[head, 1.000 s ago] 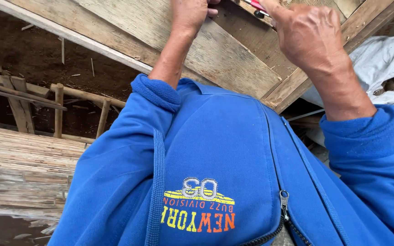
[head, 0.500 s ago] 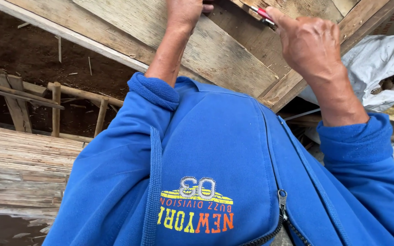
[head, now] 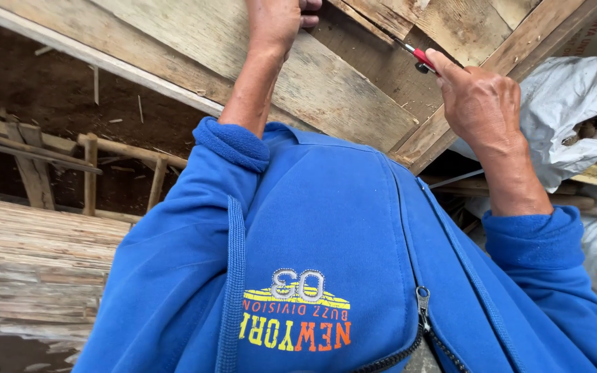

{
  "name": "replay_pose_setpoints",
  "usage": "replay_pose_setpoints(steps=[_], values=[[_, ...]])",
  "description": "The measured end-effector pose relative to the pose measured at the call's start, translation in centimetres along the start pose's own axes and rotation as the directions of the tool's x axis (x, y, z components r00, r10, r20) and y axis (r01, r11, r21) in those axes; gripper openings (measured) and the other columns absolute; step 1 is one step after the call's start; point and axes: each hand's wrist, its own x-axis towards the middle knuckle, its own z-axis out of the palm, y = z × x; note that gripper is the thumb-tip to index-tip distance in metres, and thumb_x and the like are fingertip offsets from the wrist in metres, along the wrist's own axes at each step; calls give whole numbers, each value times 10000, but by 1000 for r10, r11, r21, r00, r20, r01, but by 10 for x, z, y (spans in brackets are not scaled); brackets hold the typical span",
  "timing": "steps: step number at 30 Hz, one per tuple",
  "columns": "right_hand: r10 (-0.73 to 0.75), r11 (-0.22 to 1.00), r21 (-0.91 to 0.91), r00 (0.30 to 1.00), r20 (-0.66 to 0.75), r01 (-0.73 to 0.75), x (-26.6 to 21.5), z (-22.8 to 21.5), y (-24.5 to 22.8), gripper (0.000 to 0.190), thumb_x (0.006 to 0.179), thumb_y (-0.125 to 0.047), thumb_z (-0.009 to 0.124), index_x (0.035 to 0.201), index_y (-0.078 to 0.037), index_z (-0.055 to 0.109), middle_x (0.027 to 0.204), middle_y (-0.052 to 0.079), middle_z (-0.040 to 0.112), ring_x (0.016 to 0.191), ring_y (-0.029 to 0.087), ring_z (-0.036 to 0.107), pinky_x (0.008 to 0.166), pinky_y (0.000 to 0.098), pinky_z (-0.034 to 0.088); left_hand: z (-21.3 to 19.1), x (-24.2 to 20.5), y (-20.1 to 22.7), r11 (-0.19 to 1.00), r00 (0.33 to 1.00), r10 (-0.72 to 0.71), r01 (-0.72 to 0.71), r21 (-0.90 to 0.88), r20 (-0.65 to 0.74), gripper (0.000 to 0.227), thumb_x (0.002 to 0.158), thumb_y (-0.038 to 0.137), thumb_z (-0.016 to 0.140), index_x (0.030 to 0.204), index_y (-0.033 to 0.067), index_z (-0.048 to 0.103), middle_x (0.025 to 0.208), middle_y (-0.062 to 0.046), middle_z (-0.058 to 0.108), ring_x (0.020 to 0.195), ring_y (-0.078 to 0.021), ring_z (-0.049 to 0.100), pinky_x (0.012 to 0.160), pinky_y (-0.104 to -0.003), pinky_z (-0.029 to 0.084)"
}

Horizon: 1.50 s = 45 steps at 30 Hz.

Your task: Cutting and fitting thin wood planks using a utility knife to assemble a wooden structure.

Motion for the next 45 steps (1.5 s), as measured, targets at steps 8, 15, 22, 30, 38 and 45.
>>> replay_pose_setpoints(steps=[8, 15, 22, 30, 38, 45], values=[[186, 831, 403, 876, 446, -382, 1, 6, -2, 347, 1102, -390, 556, 1369, -187, 641, 890, 233, 720, 839, 489, 653, 748, 542, 505, 7, -54, 66, 997, 995, -49, 43, 70, 91, 234, 902, 148, 723, 813, 103, 512, 814, -137, 720, 721, -247, 806, 493, -327, 673], [319, 702, 399, 762, 563, -589, -34, -4, 31, 336, 1144, -328, 588, 1362, -94, 689, 976, 283, 720, 884, 451, 636, 743, 514, 469, -4, -44, 45, 997, 974, 64, -74, 37, 215, 189, 894, 156, 739, 843, 91, 568, 851, -108, 723, 866, -260, 817, 576, -365, 731], [281, 464, 873, 959, 19, -154, 79, -64, -29, 293, 1023, -196, 783, 1259, -29, 733, 1031, 94, 629, 862, 209, 546, 749, 331, 425, -14, -67, 51, 988, 926, 136, -151, 17, 353, 149, 896, 174, 757, 902, 54, 669, 918, -192, 790, 859, -269, 818, 611, -358, 735], [106, 194, 857, 878, 466, -478, 175, -92, -104, 179, 984, -224, 739, 956, -188, 566, 673, -37, 458, 548, 90, 395, 502, 286, 284, -29, -98, 46, 995, 899, 73, -93, 26, 432, 183, 851, 200, 796, 845, 32, 724, 846, -132, 785, 835, -218, 788, 639, -394, 701], [111, -28, 841, 835, 539, -540, 177, -97, -106, 291, 918, -61, 752, 1167, -147, 628, 1038, -15, 677, 978, 86, 687, 897, 183, 607, -64, -96, 72, 974, 926, 154, -84, -209, 346, 145, 904, 71, 761, 981, -20, 678, 919, -239, 779, 841, -327, 802, 668, -431, 723], [126, -144, 835, 827, 548, -531, 178, -89, -113, 291, 888, 24, 752, 1072, -141, 599, 1020, 6, 647, 976, 103, 701, 873, 188, 651, -80, -87, 74, 971, 883, 200, -123, -204, 423, 99, 916, 57, 742, 952, -10, 678, 858, -194, 759, 797, -300, 795, 658, -429, 721]])
